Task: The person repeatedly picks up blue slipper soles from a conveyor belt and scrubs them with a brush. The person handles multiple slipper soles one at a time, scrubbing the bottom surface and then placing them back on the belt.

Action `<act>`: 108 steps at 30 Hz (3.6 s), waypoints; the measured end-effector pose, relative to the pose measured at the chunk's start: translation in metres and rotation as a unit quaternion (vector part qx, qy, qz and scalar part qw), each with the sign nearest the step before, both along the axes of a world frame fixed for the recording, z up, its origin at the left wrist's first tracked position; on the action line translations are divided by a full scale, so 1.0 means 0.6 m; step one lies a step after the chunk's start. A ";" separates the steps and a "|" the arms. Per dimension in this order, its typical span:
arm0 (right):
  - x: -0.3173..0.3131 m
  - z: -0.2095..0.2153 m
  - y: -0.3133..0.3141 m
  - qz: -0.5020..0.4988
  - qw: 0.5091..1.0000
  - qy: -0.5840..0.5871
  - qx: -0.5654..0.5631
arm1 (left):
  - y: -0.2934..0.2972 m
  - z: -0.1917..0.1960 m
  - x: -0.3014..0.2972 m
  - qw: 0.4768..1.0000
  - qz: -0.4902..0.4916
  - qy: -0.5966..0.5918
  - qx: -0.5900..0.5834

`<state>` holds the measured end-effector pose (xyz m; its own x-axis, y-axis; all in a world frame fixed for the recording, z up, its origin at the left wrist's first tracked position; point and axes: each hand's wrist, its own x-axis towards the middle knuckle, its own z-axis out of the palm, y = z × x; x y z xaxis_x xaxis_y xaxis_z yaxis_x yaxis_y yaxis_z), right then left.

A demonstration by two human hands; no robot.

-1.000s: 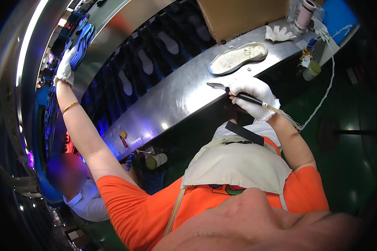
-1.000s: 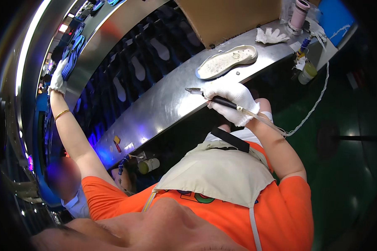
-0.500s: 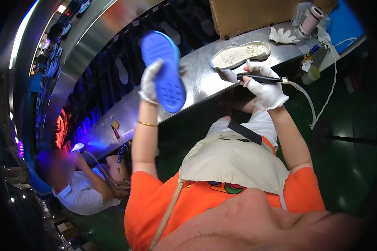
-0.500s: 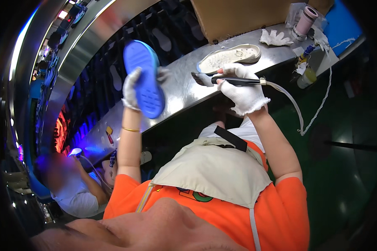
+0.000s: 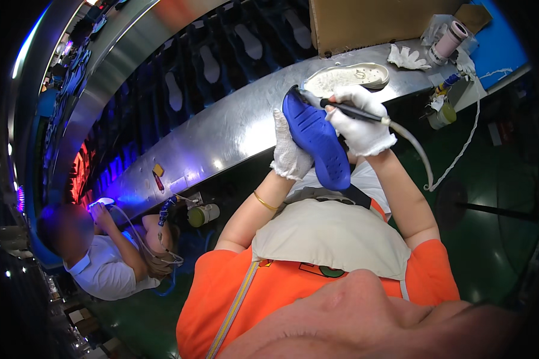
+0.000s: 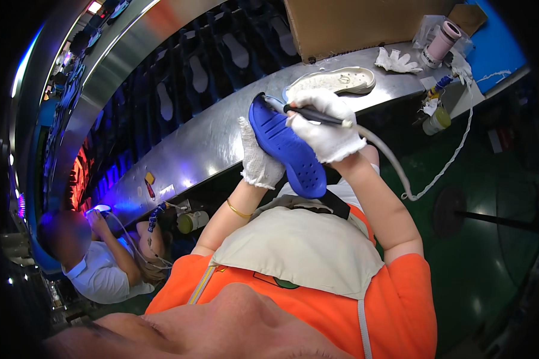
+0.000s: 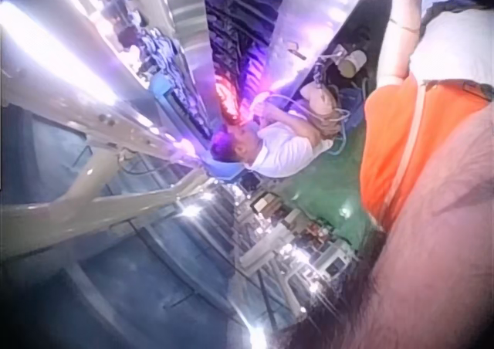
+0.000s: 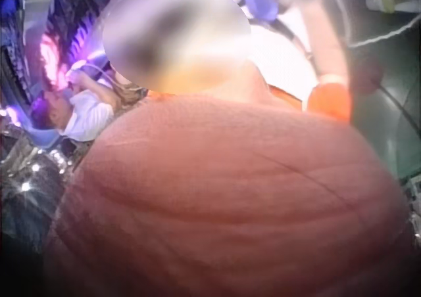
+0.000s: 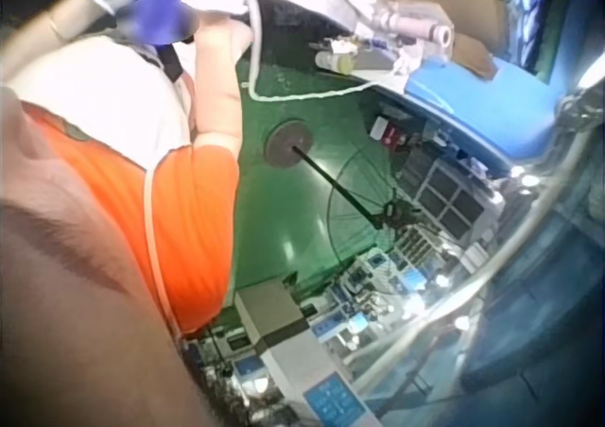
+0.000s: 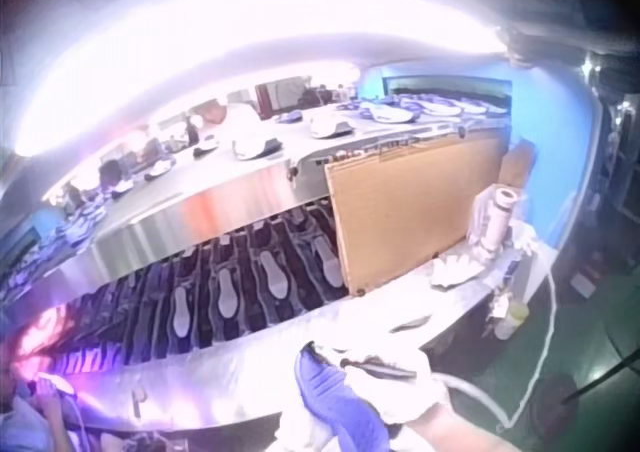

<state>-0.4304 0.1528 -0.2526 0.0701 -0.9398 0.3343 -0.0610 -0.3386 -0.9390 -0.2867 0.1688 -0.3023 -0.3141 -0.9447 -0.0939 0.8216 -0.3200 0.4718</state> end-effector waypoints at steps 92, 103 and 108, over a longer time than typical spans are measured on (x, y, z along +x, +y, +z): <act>-0.011 -0.012 -0.014 0.237 0.958 0.102 0.125 | -0.146 0.074 0.093 0.899 -0.167 -0.404 -0.022; -0.019 0.004 -0.039 0.234 0.968 0.079 0.053 | -0.150 0.075 0.103 0.898 -0.172 -0.405 -0.014; -0.027 0.008 -0.048 0.195 0.959 0.206 -0.019 | -0.148 0.075 0.105 0.899 -0.117 -0.421 -0.028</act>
<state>-0.4464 0.1242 -0.2480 0.5478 -0.8024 0.2368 -0.2847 -0.4450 -0.8491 -0.2235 0.0802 -0.2573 -0.3445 -0.8730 -0.3452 0.0798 -0.3936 0.9158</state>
